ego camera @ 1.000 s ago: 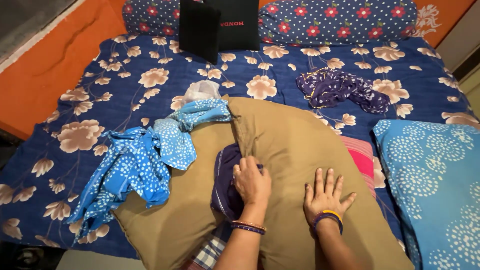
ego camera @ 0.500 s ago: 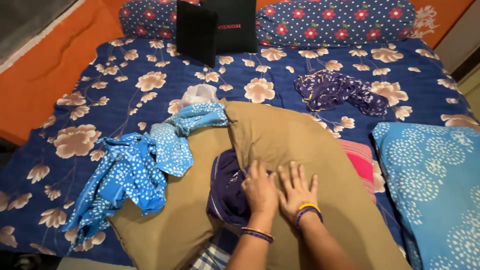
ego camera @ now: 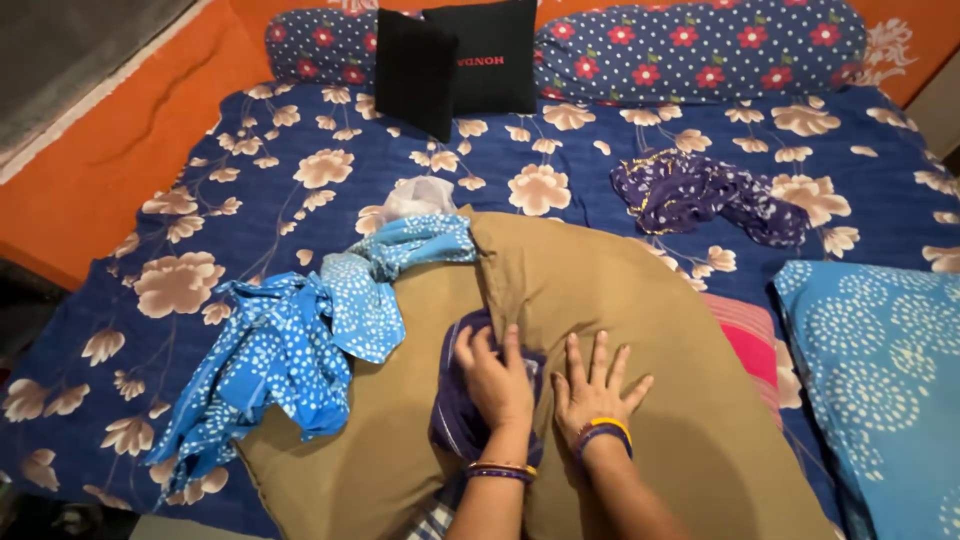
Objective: The person inserts a pink and red striped pillow into a light blue patterned pillowcase on a bed. They align the pillow, pull the case over it, and smooth the fabric to fit the pillow fully.
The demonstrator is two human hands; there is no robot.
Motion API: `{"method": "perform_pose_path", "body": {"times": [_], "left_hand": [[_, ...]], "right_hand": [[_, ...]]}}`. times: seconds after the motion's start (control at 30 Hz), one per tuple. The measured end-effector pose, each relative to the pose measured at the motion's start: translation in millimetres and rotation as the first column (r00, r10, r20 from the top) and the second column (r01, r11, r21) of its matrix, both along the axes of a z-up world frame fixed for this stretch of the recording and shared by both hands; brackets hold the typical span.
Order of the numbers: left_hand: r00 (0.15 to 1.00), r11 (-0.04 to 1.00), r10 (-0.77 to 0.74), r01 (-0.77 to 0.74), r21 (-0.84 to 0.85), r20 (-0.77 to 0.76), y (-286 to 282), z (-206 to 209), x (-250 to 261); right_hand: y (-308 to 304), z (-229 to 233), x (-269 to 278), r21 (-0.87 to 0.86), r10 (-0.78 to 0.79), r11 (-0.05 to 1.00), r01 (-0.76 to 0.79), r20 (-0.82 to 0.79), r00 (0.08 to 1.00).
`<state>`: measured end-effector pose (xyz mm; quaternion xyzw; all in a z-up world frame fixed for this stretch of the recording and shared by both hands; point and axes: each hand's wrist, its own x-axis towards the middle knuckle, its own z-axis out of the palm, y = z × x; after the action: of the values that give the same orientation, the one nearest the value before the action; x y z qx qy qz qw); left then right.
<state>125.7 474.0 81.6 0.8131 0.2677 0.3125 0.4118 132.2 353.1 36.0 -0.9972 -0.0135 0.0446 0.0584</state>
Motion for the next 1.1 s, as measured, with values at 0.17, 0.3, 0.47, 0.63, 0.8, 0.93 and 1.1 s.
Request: {"method": "perform_pose_path", "body": {"times": [0.17,0.3,0.47,0.63,0.8,0.93,1.1], "left_hand": [[0.991,0.993,0.059,-0.071,-0.094,-0.123,12.1,-8.5,12.8],[0.993,0.998,0.052,-0.049,0.026,-0.105,22.1,-21.4,24.0],[0.991,0.981,0.112,-0.098,0.167,-0.076,42.1,-25.4,41.2],[0.957,0.997,0.07,-0.075,-0.006,-0.282,52.0,-3.9,52.0],[0.963,0.967,0.255,-0.254,-0.023,0.087,57.3,-37.2,51.6],[0.741,0.768,0.636,-0.635,-0.082,0.218,88.2,-117.4,67.3],[0.674,0.754,0.639,-0.453,-0.476,0.371,97.8,-69.8,56.6]], "right_hand": [[1.0,-6.6,-0.3,-0.007,0.011,1.0,-0.011,0.026,1.0],[-0.8,-14.5,2.3,-0.008,0.067,0.998,-0.066,0.121,0.99],[2.2,-5.3,9.3,0.006,0.157,0.987,-0.161,0.191,0.969],[5.3,1.0,15.1,0.007,0.189,0.981,-0.192,0.152,0.97],[12.0,5.8,27.4,-0.022,0.215,0.977,-0.214,0.134,0.967],[13.7,3.5,30.3,0.002,0.233,0.972,-0.237,0.179,0.956],[13.6,6.5,31.4,-0.001,0.221,0.975,-0.224,0.174,0.96]]}}
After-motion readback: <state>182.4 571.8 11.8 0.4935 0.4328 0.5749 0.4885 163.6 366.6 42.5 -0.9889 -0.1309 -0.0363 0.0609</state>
